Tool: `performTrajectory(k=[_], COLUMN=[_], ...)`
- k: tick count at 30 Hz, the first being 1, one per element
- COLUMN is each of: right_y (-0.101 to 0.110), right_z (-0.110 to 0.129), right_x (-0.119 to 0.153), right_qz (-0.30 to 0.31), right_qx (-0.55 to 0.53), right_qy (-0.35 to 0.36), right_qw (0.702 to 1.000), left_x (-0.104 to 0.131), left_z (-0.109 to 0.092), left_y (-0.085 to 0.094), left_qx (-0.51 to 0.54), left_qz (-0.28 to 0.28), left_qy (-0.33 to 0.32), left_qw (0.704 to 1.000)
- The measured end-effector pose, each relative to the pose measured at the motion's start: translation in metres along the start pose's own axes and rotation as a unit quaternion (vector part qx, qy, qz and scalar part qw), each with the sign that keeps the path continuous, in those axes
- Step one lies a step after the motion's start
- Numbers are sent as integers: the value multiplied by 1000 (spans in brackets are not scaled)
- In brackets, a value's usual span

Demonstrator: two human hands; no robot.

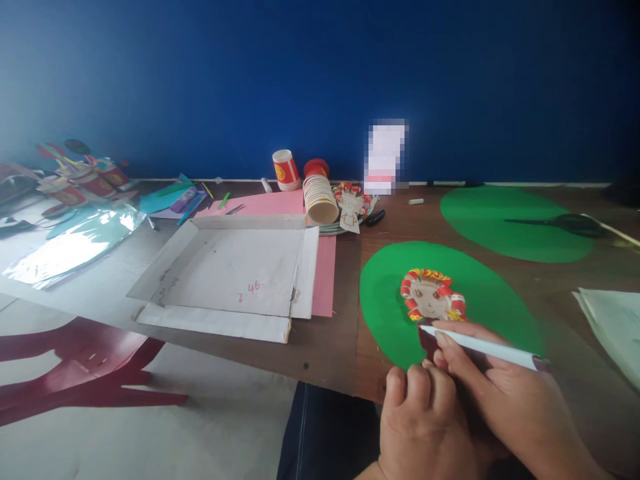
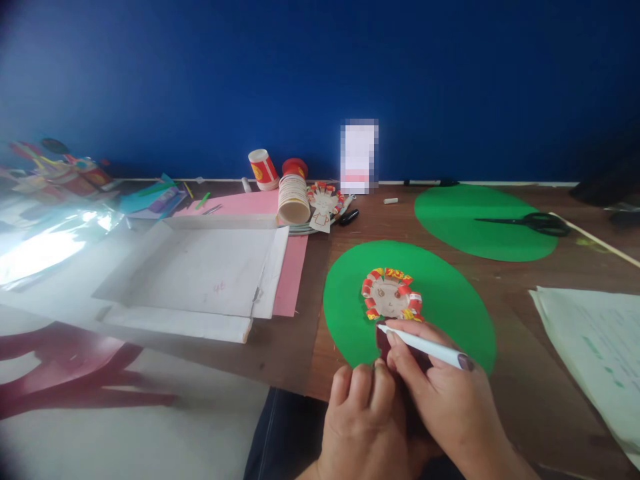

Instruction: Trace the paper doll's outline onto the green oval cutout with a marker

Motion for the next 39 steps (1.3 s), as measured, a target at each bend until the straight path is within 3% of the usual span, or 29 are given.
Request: performTrajectory(k=[12,30,39], right_y=[-3,-1,0], right_z=[-3,2,9], right_x=[1,-1,-4], right_qz=[-3,-30,-36], right_qx=[-3,21,18], right_qy=[-10,-41,-63], right_qw=[1000,998,997], left_x=[-1,2,1], left_z=[-1,-1,-1], left_y=[1,-2,-2], left_qx=[5,-15,-6], left_qz=[-27,-23,-28], left_qy=[10,-8,15], left_qw=[1000,1000,999])
Point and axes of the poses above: each hand's wrist, its own x-axis away from the middle knuckle, its own y-axis out of the back of the hand, z = x × y, the point moved 3 cm from there along -x, towards the middle knuckle, and after that the axes turned 10 degrees about -z, right-handed, at the moved point
